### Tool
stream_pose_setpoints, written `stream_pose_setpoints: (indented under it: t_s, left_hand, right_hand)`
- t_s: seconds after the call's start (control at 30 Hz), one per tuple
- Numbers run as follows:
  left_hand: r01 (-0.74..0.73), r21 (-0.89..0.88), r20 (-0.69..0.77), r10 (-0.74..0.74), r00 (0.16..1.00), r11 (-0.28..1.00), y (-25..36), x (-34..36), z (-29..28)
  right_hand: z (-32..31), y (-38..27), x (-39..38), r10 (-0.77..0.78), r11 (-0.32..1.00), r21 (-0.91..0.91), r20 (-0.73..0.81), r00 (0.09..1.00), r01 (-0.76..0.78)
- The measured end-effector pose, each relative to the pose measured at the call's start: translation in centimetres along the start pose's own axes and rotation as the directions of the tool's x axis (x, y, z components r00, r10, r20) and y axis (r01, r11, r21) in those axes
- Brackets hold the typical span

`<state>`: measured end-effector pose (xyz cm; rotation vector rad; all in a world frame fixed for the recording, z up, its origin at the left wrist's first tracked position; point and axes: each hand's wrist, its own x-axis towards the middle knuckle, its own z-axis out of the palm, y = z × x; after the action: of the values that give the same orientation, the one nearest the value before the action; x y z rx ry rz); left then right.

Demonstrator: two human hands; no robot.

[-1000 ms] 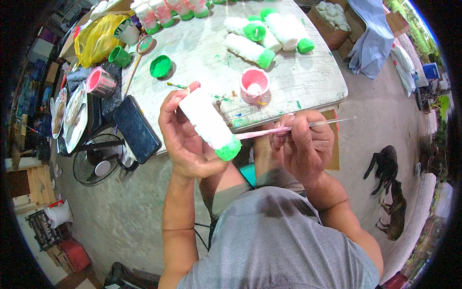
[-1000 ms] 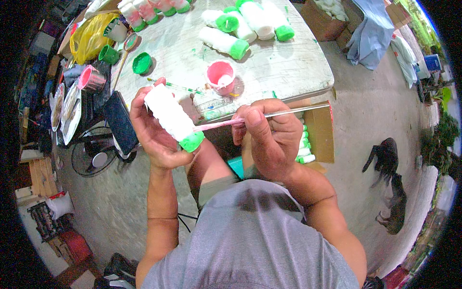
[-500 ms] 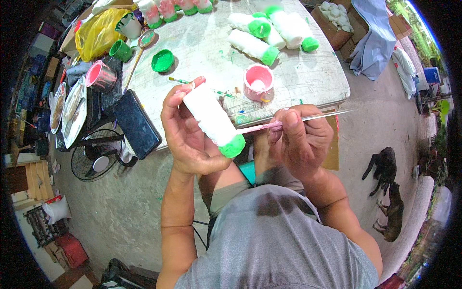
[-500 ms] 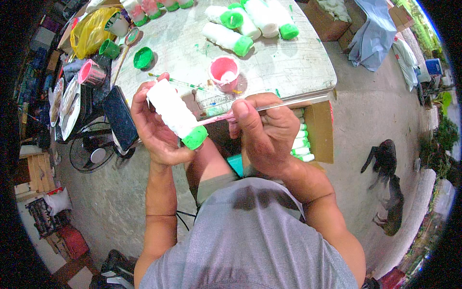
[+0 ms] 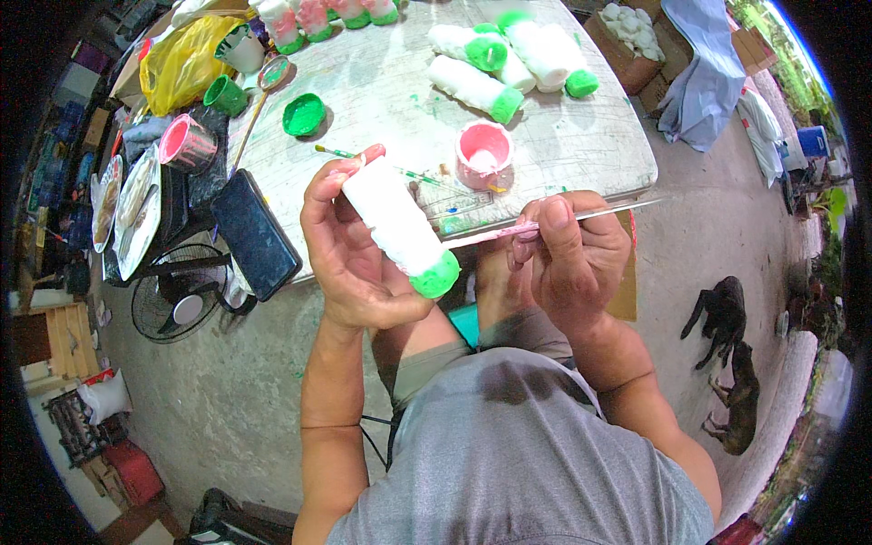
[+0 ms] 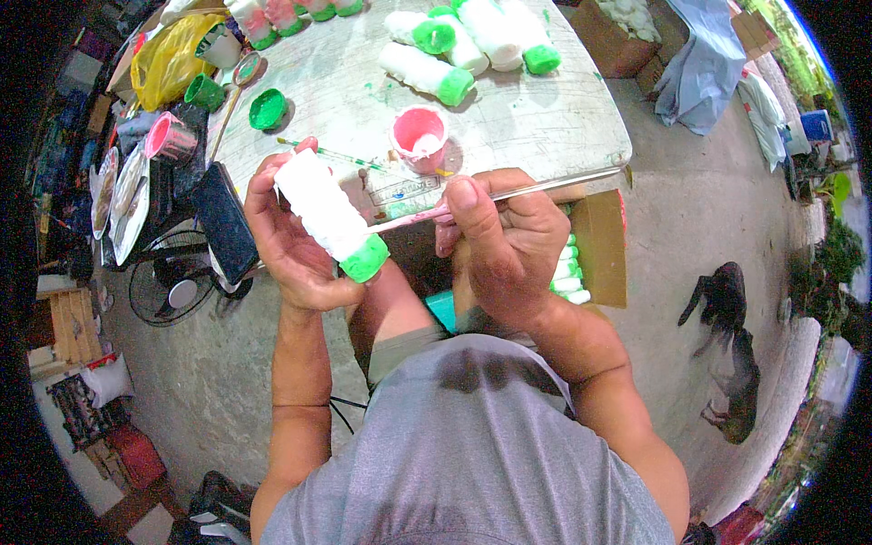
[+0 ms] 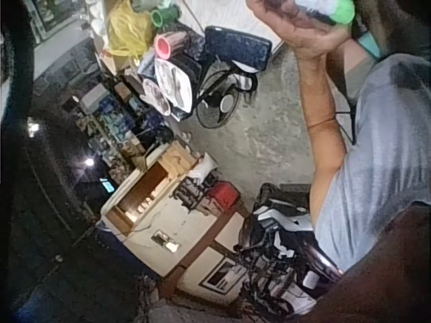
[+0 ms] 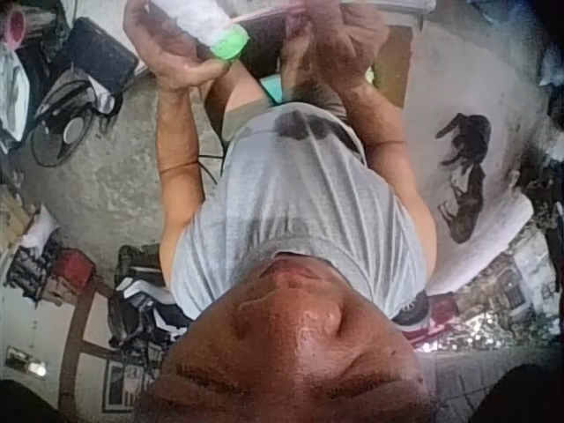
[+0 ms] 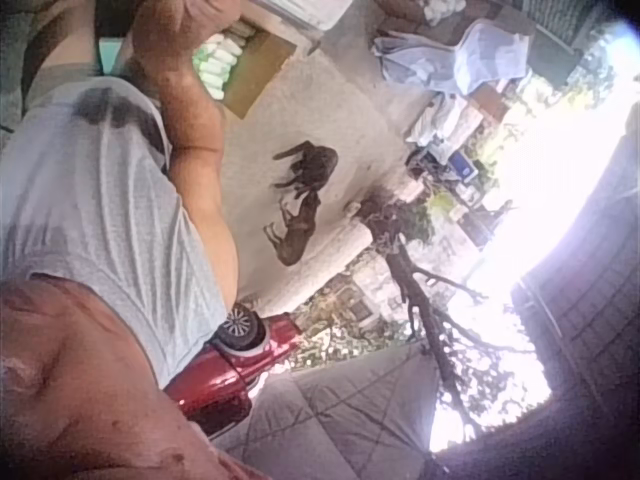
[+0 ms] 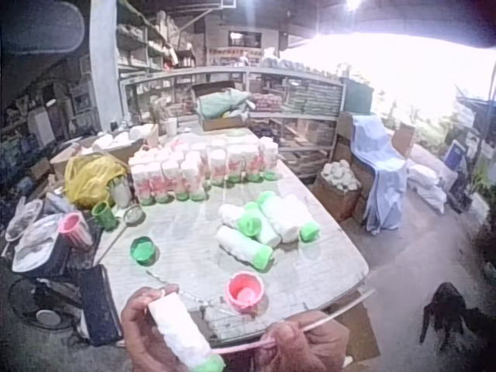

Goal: The person paints pink floral patterns onto small white cylindrical objects with green bases using a fine brush. The person repeatedly dips the brush into pink paint and applies it to the objects, then places them on the table.

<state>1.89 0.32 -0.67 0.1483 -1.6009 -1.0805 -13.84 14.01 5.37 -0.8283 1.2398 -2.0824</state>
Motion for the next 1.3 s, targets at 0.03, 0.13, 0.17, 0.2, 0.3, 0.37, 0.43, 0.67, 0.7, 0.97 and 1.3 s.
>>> stream_pose_setpoints:
  t_s: [0.03, 0.13, 0.17, 0.2, 0.3, 0.37, 0.43, 0.67, 0.7, 0.97, 1.3]
  left_hand:
    - [-0.002, 0.017, -0.002, 0.002, 1.000, 1.000, 0.0, 0.0, 0.0]
    - [-0.007, 0.031, -0.009, 0.007, 1.000, 1.000, 0.0, -0.1, -0.2]
    - [-0.008, 0.010, -0.012, 0.008, 1.000, 1.000, -0.1, -0.1, -0.1]
    - [-0.009, -0.010, -0.016, 0.009, 1.000, 1.000, -0.1, 0.0, -0.1]
    - [-0.019, -0.018, 0.009, 0.019, 1.000, 1.000, -0.1, 0.2, -0.2]
    - [-0.026, 0.000, 0.009, 0.026, 1.000, 1.000, -0.1, 0.1, -0.3]
    - [-0.030, 0.012, 0.010, 0.030, 0.999, 0.999, -0.1, 0.1, -0.3]
    - [-0.008, -0.063, 0.020, 0.009, 1.000, 0.998, 0.2, 0.0, -0.2]
    - [-0.005, -0.060, 0.021, 0.007, 1.000, 0.998, 0.3, 0.0, -0.2]
    - [-0.025, -0.013, 0.012, 0.025, 1.000, 1.000, 0.2, 0.1, 0.1]
    - [-0.013, -0.007, 0.004, 0.013, 1.000, 1.000, 0.3, 0.0, 0.0]
  right_hand:
    - [0.1, -0.1, -0.1, -0.004, 1.000, -0.017, 0.020, 1.000, 0.004]
    - [0.1, -0.2, -0.1, -0.022, 0.997, -0.069, 0.061, 0.998, 0.026]
    - [0.0, 0.0, 0.0, -0.033, 0.995, -0.088, 0.062, 0.998, 0.038]
    - [-0.1, 0.2, 0.1, -0.044, 0.993, -0.107, 0.062, 0.997, 0.051]
    - [-0.5, 0.5, 0.3, -0.018, 1.000, -0.025, 0.032, 0.999, 0.019]
    - [-0.4, 0.3, 0.1, -0.007, 1.000, -0.008, 0.042, 0.999, 0.007]
    - [-0.2, 0.3, 0.1, -0.008, 1.000, -0.008, 0.055, 0.998, 0.009]
    - [-0.7, 0.5, -0.1, -0.074, 0.996, 0.061, 0.031, 0.997, 0.072]
    - [-0.9, 0.5, -0.1, -0.093, 0.990, 0.105, 0.035, 0.995, 0.089]
    - [-0.9, 1.5, 0.2, -0.324, 0.941, -0.021, 0.230, 0.918, 0.338]
    - [-0.9, 1.2, -0.4, -0.352, 0.921, -0.084, 0.244, 0.904, 0.381]
